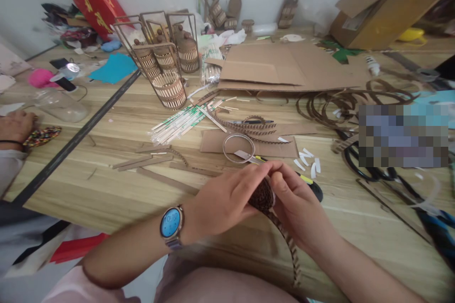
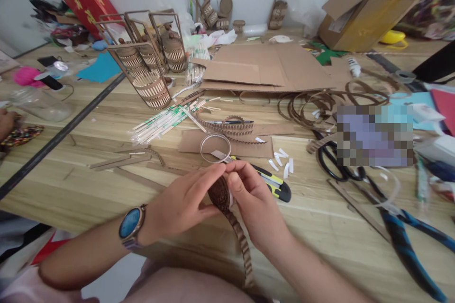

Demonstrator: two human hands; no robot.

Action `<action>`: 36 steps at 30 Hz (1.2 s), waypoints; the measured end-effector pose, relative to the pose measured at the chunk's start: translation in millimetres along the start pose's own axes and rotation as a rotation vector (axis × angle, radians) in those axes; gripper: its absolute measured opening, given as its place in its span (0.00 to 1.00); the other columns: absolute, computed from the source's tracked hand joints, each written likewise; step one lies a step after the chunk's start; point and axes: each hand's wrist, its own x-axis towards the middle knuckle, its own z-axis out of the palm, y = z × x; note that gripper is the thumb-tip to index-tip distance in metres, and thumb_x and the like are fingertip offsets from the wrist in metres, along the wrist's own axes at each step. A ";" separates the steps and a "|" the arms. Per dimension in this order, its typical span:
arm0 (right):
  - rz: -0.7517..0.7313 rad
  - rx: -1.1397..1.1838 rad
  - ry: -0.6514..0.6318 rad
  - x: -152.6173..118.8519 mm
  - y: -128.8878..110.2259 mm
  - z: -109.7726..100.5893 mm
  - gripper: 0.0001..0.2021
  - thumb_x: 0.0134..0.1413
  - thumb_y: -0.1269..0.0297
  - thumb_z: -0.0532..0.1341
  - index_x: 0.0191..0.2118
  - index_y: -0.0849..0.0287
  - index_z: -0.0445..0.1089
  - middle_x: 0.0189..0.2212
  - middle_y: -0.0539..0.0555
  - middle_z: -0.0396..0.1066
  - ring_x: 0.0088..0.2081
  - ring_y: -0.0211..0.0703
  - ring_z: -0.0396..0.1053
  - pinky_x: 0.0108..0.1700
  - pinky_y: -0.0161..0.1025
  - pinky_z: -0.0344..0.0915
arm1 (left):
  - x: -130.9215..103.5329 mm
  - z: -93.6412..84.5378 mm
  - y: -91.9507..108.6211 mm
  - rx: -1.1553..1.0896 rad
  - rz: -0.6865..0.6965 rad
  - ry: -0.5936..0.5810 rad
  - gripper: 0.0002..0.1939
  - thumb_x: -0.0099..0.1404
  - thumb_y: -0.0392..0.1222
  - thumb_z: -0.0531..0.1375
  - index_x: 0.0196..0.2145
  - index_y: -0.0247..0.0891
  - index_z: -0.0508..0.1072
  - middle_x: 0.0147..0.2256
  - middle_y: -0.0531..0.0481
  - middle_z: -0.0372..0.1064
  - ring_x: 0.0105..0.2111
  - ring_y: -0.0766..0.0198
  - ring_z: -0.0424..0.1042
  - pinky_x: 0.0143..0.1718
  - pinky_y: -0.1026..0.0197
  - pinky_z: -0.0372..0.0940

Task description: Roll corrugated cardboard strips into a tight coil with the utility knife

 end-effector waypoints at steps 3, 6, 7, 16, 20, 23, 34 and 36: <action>-0.163 -0.155 -0.037 1.1 -3.1 -3.2 0.16 0.54 0.46 0.65 0.42 0.50 0.70 0.36 0.52 0.74 0.38 0.43 0.72 0.38 0.38 0.70 | -1.7 -2.2 -0.2 -0.050 -0.088 -0.026 0.35 0.69 0.40 0.59 0.67 0.41 0.45 0.60 0.36 0.63 0.60 0.52 0.66 0.57 0.49 0.68; -0.305 -0.319 -0.024 0.9 -6.6 -4.7 0.15 0.55 0.49 0.65 0.44 0.50 0.69 0.37 0.52 0.75 0.37 0.43 0.73 0.37 0.38 0.71 | -2.7 -5.0 0.6 -0.092 -0.112 -0.059 0.28 0.68 0.41 0.60 0.63 0.42 0.57 0.60 0.38 0.62 0.58 0.52 0.68 0.55 0.51 0.69; -0.348 -0.375 -0.019 0.9 -6.8 -5.2 0.16 0.54 0.48 0.65 0.44 0.50 0.69 0.37 0.53 0.75 0.36 0.44 0.73 0.37 0.39 0.71 | -2.5 -5.9 1.0 -0.115 -0.129 -0.069 0.26 0.68 0.41 0.61 0.61 0.42 0.59 0.59 0.38 0.63 0.57 0.52 0.68 0.55 0.51 0.69; -0.411 -0.470 -0.079 4.1 3.3 -16.6 0.29 0.46 0.44 0.69 0.53 0.46 0.67 0.43 0.54 0.72 0.40 0.47 0.72 0.43 0.44 0.72 | 1.6 -9.4 0.9 -0.183 -0.232 -0.036 0.28 0.65 0.46 0.64 0.60 0.39 0.62 0.58 0.39 0.65 0.57 0.52 0.68 0.56 0.51 0.68; -0.437 -0.507 0.014 5.0 -10.9 -18.4 0.15 0.55 0.47 0.65 0.42 0.49 0.72 0.35 0.53 0.74 0.36 0.45 0.72 0.40 0.43 0.71 | 2.7 -9.9 -0.3 -0.147 -0.263 -0.010 0.28 0.66 0.42 0.63 0.61 0.42 0.61 0.56 0.43 0.66 0.55 0.54 0.70 0.54 0.53 0.69; -0.455 -0.685 0.050 4.8 -19.8 -18.7 0.07 0.59 0.58 0.63 0.31 0.51 0.73 0.31 0.53 0.75 0.35 0.45 0.73 0.39 0.43 0.70 | 2.7 -10.3 -1.2 -0.095 -0.291 -0.013 0.28 0.66 0.41 0.62 0.61 0.42 0.60 0.55 0.42 0.66 0.54 0.52 0.70 0.52 0.51 0.71; -0.475 -0.946 0.046 3.6 -24.3 -16.3 0.03 0.54 0.63 0.64 0.30 0.50 0.76 0.29 0.51 0.78 0.32 0.46 0.75 0.36 0.43 0.70 | 3.2 -7.2 -0.4 0.041 -0.307 -0.083 0.29 0.65 0.40 0.63 0.61 0.40 0.60 0.55 0.38 0.65 0.50 0.48 0.72 0.45 0.49 0.74; -0.470 -0.953 0.044 3.1 -24.1 -16.7 0.04 0.54 0.63 0.64 0.30 0.50 0.76 0.30 0.51 0.78 0.33 0.46 0.75 0.35 0.43 0.70 | 2.9 -6.5 -0.3 0.045 -0.312 -0.083 0.28 0.66 0.40 0.62 0.61 0.40 0.60 0.55 0.39 0.65 0.51 0.49 0.72 0.45 0.49 0.74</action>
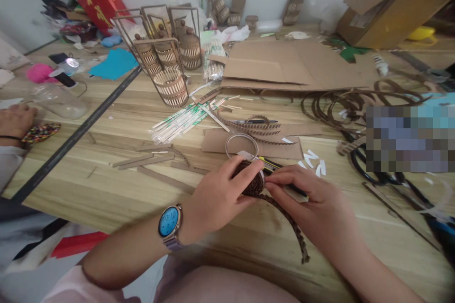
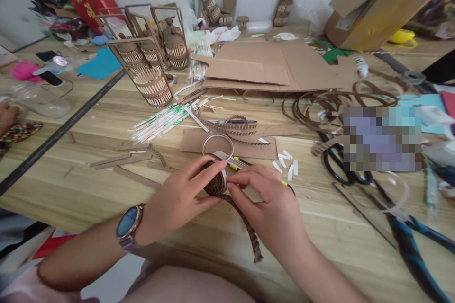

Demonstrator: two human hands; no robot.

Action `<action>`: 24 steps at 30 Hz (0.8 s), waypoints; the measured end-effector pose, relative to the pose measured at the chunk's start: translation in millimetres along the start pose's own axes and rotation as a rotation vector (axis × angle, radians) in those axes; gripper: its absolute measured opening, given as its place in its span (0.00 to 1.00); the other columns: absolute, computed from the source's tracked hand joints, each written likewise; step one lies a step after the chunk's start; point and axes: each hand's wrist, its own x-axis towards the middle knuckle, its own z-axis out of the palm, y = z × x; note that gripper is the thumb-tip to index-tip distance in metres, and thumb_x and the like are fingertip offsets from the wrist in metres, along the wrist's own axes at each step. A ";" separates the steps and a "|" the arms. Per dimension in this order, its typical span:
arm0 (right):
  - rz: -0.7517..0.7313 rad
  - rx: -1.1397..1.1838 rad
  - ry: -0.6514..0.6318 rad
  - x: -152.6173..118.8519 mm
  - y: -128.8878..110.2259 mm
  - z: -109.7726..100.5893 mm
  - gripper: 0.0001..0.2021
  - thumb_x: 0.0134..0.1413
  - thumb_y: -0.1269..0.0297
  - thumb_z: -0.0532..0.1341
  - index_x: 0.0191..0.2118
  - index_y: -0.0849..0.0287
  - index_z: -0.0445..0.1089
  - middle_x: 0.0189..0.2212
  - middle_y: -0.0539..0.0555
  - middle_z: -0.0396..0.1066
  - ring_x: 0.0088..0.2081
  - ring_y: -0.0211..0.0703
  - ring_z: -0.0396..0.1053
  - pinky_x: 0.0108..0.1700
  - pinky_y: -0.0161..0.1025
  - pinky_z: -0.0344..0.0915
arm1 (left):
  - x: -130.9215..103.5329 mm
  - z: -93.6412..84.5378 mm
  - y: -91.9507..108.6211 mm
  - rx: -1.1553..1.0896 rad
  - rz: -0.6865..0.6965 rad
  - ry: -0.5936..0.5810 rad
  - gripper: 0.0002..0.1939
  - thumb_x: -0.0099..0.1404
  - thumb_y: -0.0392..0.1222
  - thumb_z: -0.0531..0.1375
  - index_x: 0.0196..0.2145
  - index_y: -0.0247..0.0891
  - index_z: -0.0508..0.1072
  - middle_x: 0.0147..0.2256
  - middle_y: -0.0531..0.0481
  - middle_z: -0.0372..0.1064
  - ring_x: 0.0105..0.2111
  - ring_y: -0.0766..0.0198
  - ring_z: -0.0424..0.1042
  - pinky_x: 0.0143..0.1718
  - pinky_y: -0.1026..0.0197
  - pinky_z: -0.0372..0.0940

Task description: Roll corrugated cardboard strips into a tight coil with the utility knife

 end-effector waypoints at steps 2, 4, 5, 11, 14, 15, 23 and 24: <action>0.009 0.009 -0.013 -0.8 0.5 0.6 0.04 0.54 0.63 0.64 0.30 0.50 0.76 0.30 0.51 0.78 0.33 0.46 0.75 0.35 0.43 0.70 | -0.5 0.5 -0.3 0.007 -0.007 -0.003 0.27 0.66 0.41 0.62 0.61 0.41 0.59 0.56 0.39 0.64 0.51 0.49 0.72 0.45 0.49 0.74; 0.017 0.022 -0.019 -1.7 1.0 1.7 0.04 0.55 0.62 0.63 0.30 0.49 0.76 0.30 0.51 0.78 0.33 0.47 0.75 0.35 0.44 0.69 | -1.1 0.7 -0.5 0.018 -0.012 -0.006 0.28 0.66 0.42 0.62 0.61 0.42 0.59 0.56 0.39 0.64 0.50 0.49 0.72 0.44 0.50 0.74; 0.021 0.026 -0.021 -2.1 1.3 2.3 0.04 0.55 0.62 0.63 0.30 0.49 0.75 0.30 0.51 0.78 0.33 0.48 0.75 0.36 0.45 0.69 | -1.2 0.7 -0.6 0.023 -0.015 -0.009 0.28 0.66 0.42 0.62 0.61 0.42 0.59 0.56 0.39 0.64 0.50 0.49 0.73 0.44 0.50 0.74; 0.019 0.012 -0.028 -1.9 1.6 2.8 0.04 0.55 0.61 0.64 0.31 0.47 0.75 0.30 0.50 0.78 0.34 0.49 0.74 0.38 0.48 0.69 | 0.0 -0.3 0.5 0.018 -0.032 -0.041 0.29 0.65 0.42 0.63 0.61 0.42 0.59 0.54 0.40 0.65 0.48 0.49 0.73 0.43 0.49 0.74; 0.010 -0.010 -0.028 -1.8 1.7 1.7 0.04 0.56 0.61 0.63 0.31 0.48 0.75 0.31 0.50 0.78 0.34 0.49 0.75 0.38 0.48 0.68 | 0.2 -0.6 1.1 0.020 -0.035 -0.049 0.29 0.65 0.42 0.63 0.61 0.42 0.59 0.54 0.40 0.66 0.48 0.49 0.74 0.43 0.50 0.74; 0.002 -0.019 -0.025 -1.9 1.9 1.5 0.04 0.56 0.61 0.63 0.31 0.48 0.75 0.31 0.51 0.78 0.34 0.49 0.75 0.38 0.48 0.68 | 0.0 -0.7 1.2 0.023 -0.034 -0.048 0.28 0.66 0.43 0.62 0.61 0.43 0.59 0.54 0.40 0.66 0.48 0.49 0.73 0.42 0.50 0.74; -0.139 -0.081 -0.031 -2.8 2.8 3.7 0.05 0.58 0.65 0.61 0.33 0.50 0.74 0.30 0.50 0.78 0.32 0.47 0.75 0.37 0.46 0.68 | -0.4 -0.5 1.6 0.037 -0.015 -0.070 0.28 0.66 0.42 0.62 0.61 0.39 0.59 0.54 0.38 0.65 0.47 0.47 0.74 0.42 0.47 0.74; -0.150 -0.096 -0.034 -3.0 2.5 3.9 0.06 0.59 0.65 0.60 0.33 0.50 0.74 0.29 0.50 0.78 0.31 0.46 0.75 0.37 0.46 0.68 | -0.2 -0.5 1.7 0.036 -0.017 -0.073 0.28 0.66 0.42 0.62 0.61 0.39 0.59 0.54 0.37 0.65 0.47 0.47 0.74 0.42 0.47 0.74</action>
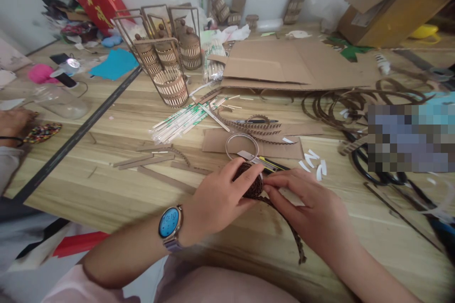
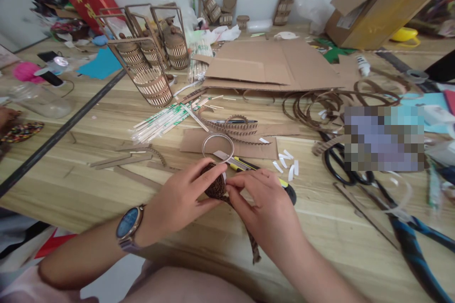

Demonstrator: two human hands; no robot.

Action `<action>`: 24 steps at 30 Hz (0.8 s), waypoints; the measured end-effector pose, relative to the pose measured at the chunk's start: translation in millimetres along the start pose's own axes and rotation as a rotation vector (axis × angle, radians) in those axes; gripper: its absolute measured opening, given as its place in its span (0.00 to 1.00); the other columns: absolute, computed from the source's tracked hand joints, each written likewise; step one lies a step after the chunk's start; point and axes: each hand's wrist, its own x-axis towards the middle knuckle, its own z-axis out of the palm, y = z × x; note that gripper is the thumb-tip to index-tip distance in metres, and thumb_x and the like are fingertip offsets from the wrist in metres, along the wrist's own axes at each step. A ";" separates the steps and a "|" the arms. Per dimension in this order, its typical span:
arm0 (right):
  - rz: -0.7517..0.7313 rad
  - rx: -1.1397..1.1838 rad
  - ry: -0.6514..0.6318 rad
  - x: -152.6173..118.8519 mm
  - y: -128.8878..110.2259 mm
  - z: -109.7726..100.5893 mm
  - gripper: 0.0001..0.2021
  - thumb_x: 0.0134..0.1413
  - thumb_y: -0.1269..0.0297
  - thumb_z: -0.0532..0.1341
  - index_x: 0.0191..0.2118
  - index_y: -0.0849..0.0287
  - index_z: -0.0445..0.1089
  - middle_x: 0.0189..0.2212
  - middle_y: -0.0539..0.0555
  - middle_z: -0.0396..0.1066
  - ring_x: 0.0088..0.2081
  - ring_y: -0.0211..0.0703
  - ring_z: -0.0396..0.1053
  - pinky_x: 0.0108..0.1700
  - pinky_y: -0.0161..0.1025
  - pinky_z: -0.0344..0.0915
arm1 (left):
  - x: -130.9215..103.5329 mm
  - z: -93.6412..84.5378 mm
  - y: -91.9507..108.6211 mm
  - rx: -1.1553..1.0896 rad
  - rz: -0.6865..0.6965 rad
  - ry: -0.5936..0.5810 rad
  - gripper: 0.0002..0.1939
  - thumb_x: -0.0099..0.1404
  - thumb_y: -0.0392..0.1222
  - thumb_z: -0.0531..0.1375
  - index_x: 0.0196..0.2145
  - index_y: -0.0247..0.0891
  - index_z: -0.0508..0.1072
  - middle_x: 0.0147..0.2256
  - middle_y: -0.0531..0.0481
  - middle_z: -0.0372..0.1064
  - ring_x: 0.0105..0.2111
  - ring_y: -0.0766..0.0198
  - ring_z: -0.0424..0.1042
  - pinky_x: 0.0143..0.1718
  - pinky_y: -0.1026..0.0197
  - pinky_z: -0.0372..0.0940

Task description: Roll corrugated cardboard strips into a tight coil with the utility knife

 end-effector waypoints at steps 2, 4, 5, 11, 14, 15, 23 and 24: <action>-0.017 -0.043 -0.007 -0.3 -0.7 0.1 0.07 0.60 0.66 0.58 0.33 0.51 0.73 0.28 0.49 0.78 0.30 0.44 0.74 0.37 0.44 0.68 | 0.2 0.0 0.5 -0.001 -0.011 -0.009 0.28 0.66 0.43 0.62 0.61 0.39 0.59 0.55 0.38 0.65 0.48 0.47 0.73 0.42 0.47 0.74; -0.034 -0.084 -0.004 -0.5 -1.3 -0.1 0.08 0.61 0.66 0.57 0.33 0.52 0.72 0.27 0.48 0.77 0.29 0.42 0.74 0.36 0.42 0.68 | 0.1 0.0 1.0 -0.001 -0.023 -0.018 0.28 0.66 0.43 0.62 0.61 0.40 0.59 0.55 0.38 0.65 0.48 0.47 0.73 0.42 0.47 0.74; -0.045 -0.097 -0.003 -0.4 -1.5 -0.2 0.08 0.62 0.67 0.57 0.34 0.53 0.72 0.27 0.48 0.77 0.29 0.42 0.74 0.37 0.42 0.68 | 0.0 0.0 1.1 0.000 -0.029 -0.020 0.28 0.66 0.43 0.62 0.62 0.40 0.59 0.55 0.39 0.65 0.48 0.47 0.73 0.42 0.47 0.74; -0.119 -0.132 0.002 1.9 -2.1 0.4 0.08 0.64 0.68 0.55 0.35 0.54 0.70 0.27 0.47 0.78 0.28 0.41 0.74 0.36 0.42 0.67 | -0.7 0.4 0.4 -0.010 -0.041 -0.016 0.30 0.65 0.43 0.63 0.62 0.41 0.60 0.55 0.39 0.65 0.49 0.47 0.73 0.43 0.47 0.74; -0.152 -0.161 0.006 2.1 -2.1 0.9 0.07 0.64 0.69 0.55 0.35 0.54 0.68 0.28 0.47 0.78 0.28 0.40 0.74 0.36 0.42 0.67 | -0.4 -0.2 1.0 -0.011 -0.035 -0.002 0.30 0.64 0.42 0.64 0.61 0.40 0.60 0.55 0.38 0.66 0.49 0.46 0.74 0.43 0.47 0.75; -0.164 -0.170 0.015 2.1 -1.8 1.0 0.07 0.64 0.69 0.54 0.35 0.54 0.68 0.27 0.47 0.77 0.28 0.40 0.73 0.36 0.42 0.66 | -0.3 -0.4 1.4 -0.010 -0.032 0.001 0.31 0.63 0.42 0.65 0.61 0.40 0.61 0.54 0.38 0.66 0.48 0.46 0.74 0.43 0.47 0.75; -0.181 -0.164 0.016 2.7 3.9 0.0 0.07 0.65 0.70 0.55 0.37 0.55 0.69 0.29 0.48 0.78 0.30 0.40 0.75 0.38 0.42 0.66 | 0.8 0.0 0.7 -0.028 -0.044 0.032 0.32 0.61 0.42 0.67 0.61 0.41 0.61 0.54 0.40 0.68 0.48 0.47 0.74 0.43 0.49 0.75; -0.185 -0.162 0.019 2.6 4.5 0.2 0.06 0.64 0.70 0.56 0.38 0.55 0.69 0.30 0.48 0.78 0.31 0.40 0.75 0.39 0.42 0.66 | 0.8 0.5 0.0 -0.025 -0.051 0.037 0.32 0.61 0.42 0.67 0.61 0.41 0.61 0.54 0.40 0.68 0.48 0.47 0.75 0.43 0.48 0.75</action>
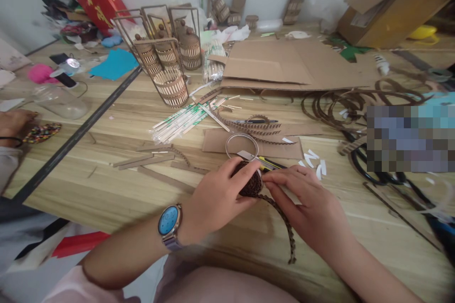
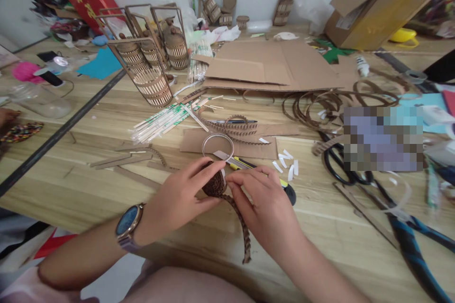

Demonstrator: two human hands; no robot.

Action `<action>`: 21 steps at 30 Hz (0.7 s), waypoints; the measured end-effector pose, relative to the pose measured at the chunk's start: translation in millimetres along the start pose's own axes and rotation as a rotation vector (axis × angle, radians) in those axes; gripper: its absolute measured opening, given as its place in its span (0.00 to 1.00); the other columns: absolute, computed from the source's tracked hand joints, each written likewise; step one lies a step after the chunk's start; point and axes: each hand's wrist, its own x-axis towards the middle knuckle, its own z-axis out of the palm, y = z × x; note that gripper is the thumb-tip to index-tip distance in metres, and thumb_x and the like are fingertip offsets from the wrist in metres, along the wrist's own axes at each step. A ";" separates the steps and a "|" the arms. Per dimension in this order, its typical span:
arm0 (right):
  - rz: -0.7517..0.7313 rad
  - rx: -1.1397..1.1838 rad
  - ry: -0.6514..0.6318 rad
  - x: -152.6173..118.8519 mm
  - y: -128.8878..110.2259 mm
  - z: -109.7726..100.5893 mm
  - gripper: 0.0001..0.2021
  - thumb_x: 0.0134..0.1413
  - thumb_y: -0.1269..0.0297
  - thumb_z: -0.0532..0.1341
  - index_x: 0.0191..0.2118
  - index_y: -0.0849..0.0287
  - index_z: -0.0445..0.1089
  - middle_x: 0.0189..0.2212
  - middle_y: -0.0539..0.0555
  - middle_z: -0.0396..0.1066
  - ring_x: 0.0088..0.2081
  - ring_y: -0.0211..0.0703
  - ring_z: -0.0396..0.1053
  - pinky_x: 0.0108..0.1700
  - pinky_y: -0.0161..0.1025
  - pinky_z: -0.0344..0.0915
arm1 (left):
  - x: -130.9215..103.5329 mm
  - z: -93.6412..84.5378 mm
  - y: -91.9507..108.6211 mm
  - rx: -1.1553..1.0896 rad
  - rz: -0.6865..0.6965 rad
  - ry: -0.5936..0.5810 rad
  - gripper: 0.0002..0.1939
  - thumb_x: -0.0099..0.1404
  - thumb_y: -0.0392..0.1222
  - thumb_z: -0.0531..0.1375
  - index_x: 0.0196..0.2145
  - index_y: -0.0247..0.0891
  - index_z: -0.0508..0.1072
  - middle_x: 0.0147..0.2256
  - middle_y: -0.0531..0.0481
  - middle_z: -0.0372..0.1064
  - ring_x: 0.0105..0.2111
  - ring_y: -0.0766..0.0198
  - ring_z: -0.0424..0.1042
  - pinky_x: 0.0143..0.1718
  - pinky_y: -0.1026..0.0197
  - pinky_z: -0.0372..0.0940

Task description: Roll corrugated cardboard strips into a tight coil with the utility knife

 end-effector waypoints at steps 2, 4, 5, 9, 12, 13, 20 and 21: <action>-0.005 0.003 0.015 -0.5 0.6 1.0 0.05 0.63 0.70 0.57 0.39 0.55 0.70 0.32 0.48 0.79 0.33 0.40 0.76 0.40 0.43 0.66 | -0.1 1.0 -1.0 0.010 -0.008 0.010 0.33 0.61 0.42 0.67 0.61 0.40 0.61 0.54 0.39 0.67 0.48 0.46 0.74 0.44 0.47 0.75; -0.008 0.010 0.025 -1.0 0.8 2.1 0.04 0.63 0.70 0.58 0.39 0.54 0.70 0.32 0.48 0.79 0.33 0.41 0.76 0.40 0.43 0.66 | -0.3 1.8 -1.3 0.018 -0.001 0.015 0.33 0.61 0.42 0.67 0.61 0.40 0.60 0.54 0.38 0.67 0.48 0.46 0.74 0.44 0.46 0.75; -0.009 0.012 0.029 -1.2 0.7 2.5 0.04 0.63 0.70 0.59 0.38 0.54 0.70 0.32 0.48 0.79 0.33 0.41 0.76 0.40 0.43 0.66 | -0.3 2.0 -1.2 0.022 -0.001 0.014 0.33 0.62 0.42 0.67 0.61 0.39 0.60 0.54 0.38 0.67 0.48 0.46 0.74 0.44 0.46 0.75; -0.020 -0.002 0.041 -1.5 0.3 3.0 0.05 0.63 0.69 0.58 0.38 0.54 0.70 0.32 0.49 0.80 0.32 0.42 0.77 0.39 0.44 0.66 | 0.3 1.8 0.4 0.048 -0.019 -0.014 0.33 0.62 0.43 0.66 0.62 0.40 0.59 0.54 0.38 0.67 0.48 0.46 0.74 0.44 0.46 0.75; -0.029 -0.020 0.034 -1.1 0.3 2.4 0.05 0.63 0.70 0.58 0.38 0.54 0.70 0.32 0.49 0.80 0.32 0.41 0.77 0.40 0.44 0.65 | 0.6 1.4 1.5 0.064 -0.022 -0.036 0.33 0.63 0.44 0.65 0.62 0.41 0.59 0.54 0.38 0.66 0.48 0.46 0.75 0.44 0.46 0.75; -0.029 -0.022 0.032 -1.0 0.4 2.1 0.05 0.63 0.70 0.58 0.38 0.54 0.70 0.32 0.49 0.80 0.32 0.41 0.77 0.40 0.44 0.65 | 0.6 1.5 1.6 0.070 -0.021 -0.038 0.32 0.64 0.44 0.65 0.62 0.41 0.59 0.54 0.38 0.66 0.48 0.46 0.75 0.44 0.46 0.75; -0.030 -0.029 0.026 0.0 0.9 2.7 0.06 0.64 0.71 0.56 0.36 0.56 0.69 0.31 0.48 0.79 0.31 0.40 0.75 0.41 0.43 0.61 | 0.6 2.4 1.5 0.086 0.001 -0.024 0.32 0.64 0.45 0.64 0.62 0.40 0.59 0.54 0.37 0.66 0.46 0.45 0.75 0.41 0.45 0.75; -0.029 -0.032 0.029 0.3 0.8 2.7 0.06 0.65 0.71 0.56 0.36 0.56 0.68 0.31 0.48 0.79 0.31 0.40 0.75 0.41 0.43 0.61 | 0.6 2.3 1.7 0.083 0.003 -0.017 0.31 0.64 0.45 0.64 0.62 0.40 0.59 0.54 0.38 0.66 0.46 0.45 0.75 0.42 0.45 0.75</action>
